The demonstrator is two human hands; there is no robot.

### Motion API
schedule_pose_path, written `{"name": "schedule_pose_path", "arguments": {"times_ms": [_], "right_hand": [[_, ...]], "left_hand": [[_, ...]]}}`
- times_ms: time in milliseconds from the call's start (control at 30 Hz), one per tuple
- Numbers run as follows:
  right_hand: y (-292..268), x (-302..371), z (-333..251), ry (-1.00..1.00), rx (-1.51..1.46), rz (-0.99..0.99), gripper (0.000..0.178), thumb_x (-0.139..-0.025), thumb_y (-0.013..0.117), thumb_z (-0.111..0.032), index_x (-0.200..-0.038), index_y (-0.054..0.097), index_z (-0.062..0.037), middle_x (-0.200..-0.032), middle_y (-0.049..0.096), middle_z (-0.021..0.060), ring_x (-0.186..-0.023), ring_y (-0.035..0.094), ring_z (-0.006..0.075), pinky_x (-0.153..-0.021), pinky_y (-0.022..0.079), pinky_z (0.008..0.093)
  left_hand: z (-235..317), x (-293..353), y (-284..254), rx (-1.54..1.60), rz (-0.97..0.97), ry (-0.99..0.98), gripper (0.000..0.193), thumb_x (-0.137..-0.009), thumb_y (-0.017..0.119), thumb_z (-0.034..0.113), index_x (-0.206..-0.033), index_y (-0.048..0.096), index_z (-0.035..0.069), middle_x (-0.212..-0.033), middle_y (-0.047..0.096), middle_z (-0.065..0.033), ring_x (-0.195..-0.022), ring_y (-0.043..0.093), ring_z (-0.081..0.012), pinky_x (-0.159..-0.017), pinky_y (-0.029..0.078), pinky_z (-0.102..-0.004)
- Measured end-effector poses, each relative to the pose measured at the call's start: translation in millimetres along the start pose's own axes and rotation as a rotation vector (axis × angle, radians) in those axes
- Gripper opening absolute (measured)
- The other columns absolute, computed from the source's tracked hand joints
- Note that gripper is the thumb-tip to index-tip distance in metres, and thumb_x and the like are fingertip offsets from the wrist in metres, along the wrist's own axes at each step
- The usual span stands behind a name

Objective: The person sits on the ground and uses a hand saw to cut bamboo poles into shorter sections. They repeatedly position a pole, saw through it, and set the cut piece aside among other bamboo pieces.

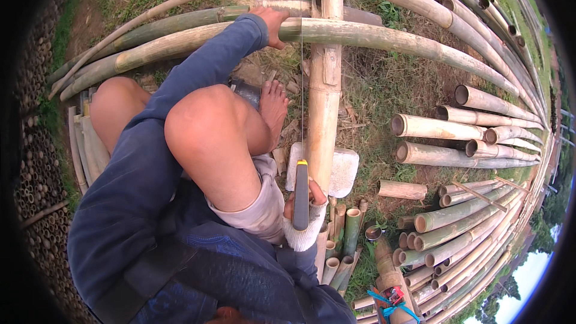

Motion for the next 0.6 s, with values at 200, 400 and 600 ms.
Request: {"name": "schedule_pose_path", "arguments": {"times_ms": [200, 400, 600], "right_hand": [[105.3, -131.7, 93.0, 0.122, -0.297, -0.049, 0.040, -0.097, 0.064, 0.001, -0.135, 0.052, -0.0003, -0.119, 0.061, 0.0127, -0.097, 0.060, 0.0188, -0.090, 0.050, 0.0327], [9.2, 13.2, 10.1, 0.193, -0.051, -0.051, 0.051, -0.091, 0.063, 0.000, -0.140, 0.049, -0.0010, -0.113, 0.060, 0.0118, -0.087, 0.060, 0.0149, -0.080, 0.051, 0.0319], [25.4, -37.4, -2.1, 0.305, -0.067, -0.055, 0.044, -0.093, 0.059, 0.005, -0.136, 0.050, 0.0008, -0.121, 0.060, 0.0151, -0.094, 0.060, 0.0171, -0.088, 0.052, 0.0346]], "left_hand": [[3.4, 11.2, -6.9, 0.004, 0.105, 0.030, 0.079, -0.067, 0.087, 0.050, -0.133, 0.063, 0.013, -0.111, 0.077, -0.0167, -0.105, 0.073, -0.0383, -0.096, 0.056, -0.0492], [-3.2, -3.3, -2.3, 0.055, 0.007, 0.073, 0.083, -0.064, 0.087, 0.049, -0.134, 0.063, 0.013, -0.114, 0.076, -0.0185, -0.109, 0.071, -0.0400, -0.101, 0.053, -0.0509], [-1.9, -1.2, -1.0, 0.036, 0.017, 0.026, 0.086, -0.065, 0.086, 0.052, -0.138, 0.061, 0.013, -0.122, 0.074, -0.0175, -0.113, 0.071, -0.0364, -0.102, 0.052, -0.0502]]}}
Point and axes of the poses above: each hand's wrist, its own x-axis away from the middle knuckle, its own y-axis out of the palm, z = x × y, the point moved 5 cm from there along -x, towards the middle knuckle
